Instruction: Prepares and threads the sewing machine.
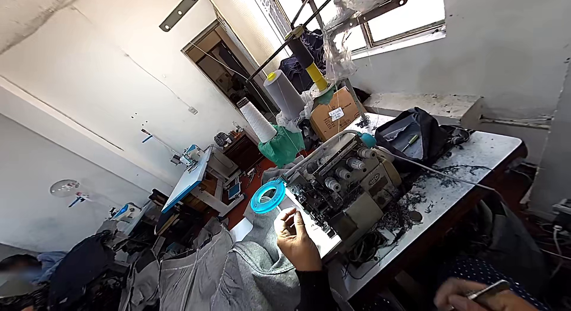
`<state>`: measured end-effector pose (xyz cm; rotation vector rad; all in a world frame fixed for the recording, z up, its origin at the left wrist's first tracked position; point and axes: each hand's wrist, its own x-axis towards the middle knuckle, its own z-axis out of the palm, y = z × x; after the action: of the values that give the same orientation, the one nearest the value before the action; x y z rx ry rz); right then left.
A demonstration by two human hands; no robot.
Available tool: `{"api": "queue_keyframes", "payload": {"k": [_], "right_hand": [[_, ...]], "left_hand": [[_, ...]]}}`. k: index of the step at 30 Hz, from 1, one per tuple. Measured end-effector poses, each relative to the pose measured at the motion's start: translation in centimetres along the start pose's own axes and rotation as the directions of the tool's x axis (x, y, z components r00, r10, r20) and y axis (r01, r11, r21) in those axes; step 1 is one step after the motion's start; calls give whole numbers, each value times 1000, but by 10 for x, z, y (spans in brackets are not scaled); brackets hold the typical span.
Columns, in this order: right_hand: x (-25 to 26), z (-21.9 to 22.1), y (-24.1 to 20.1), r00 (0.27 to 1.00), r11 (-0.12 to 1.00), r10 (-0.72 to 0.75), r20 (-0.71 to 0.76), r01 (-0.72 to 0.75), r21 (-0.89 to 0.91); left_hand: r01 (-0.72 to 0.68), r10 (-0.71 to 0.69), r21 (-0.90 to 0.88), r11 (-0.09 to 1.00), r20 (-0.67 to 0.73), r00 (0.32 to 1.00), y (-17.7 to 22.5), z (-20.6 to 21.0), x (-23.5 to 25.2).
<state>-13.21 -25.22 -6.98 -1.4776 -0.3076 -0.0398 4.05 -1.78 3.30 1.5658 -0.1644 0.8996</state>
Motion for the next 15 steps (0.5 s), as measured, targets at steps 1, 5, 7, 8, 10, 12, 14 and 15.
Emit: {"api": "queue_keyframes", "payload": {"k": [1, 5, 7, 8, 10, 12, 14, 15], "right_hand": [[13, 2, -7, 988, 988, -149, -48, 146, -51], [95, 15, -32, 715, 680, -696, -68, 626, -380], [132, 23, -45, 600, 532, -800, 12, 718, -449], [148, 26, -48, 556, 469, -829, 59, 749, -468], [174, 28, -48, 493, 369, -857, 151, 791, -487], [189, 28, -49, 463, 307, -859, 217, 806, -506], [198, 28, -49, 456, 270, -851, 263, 807, -526], [200, 28, -49, 453, 259, -847, 277, 808, -530]], "left_hand": [[-18, 18, 3, 1000, -13, 1000, 0, 1, -1], [-36, 37, 13, 999, -71, 997, 1, -1, -7], [-48, 53, 58, 997, -92, 994, 1, -7, -11], [-47, 52, 63, 997, -83, 995, 2, -12, -12], [-57, 62, 79, 995, -72, 995, 3, -22, -16], [-41, 49, 114, 993, -72, 996, 7, -30, -22], [-41, 54, 156, 987, -80, 995, 9, -36, -29], [-38, 52, 172, 984, -75, 996, 7, -38, -32]]}}
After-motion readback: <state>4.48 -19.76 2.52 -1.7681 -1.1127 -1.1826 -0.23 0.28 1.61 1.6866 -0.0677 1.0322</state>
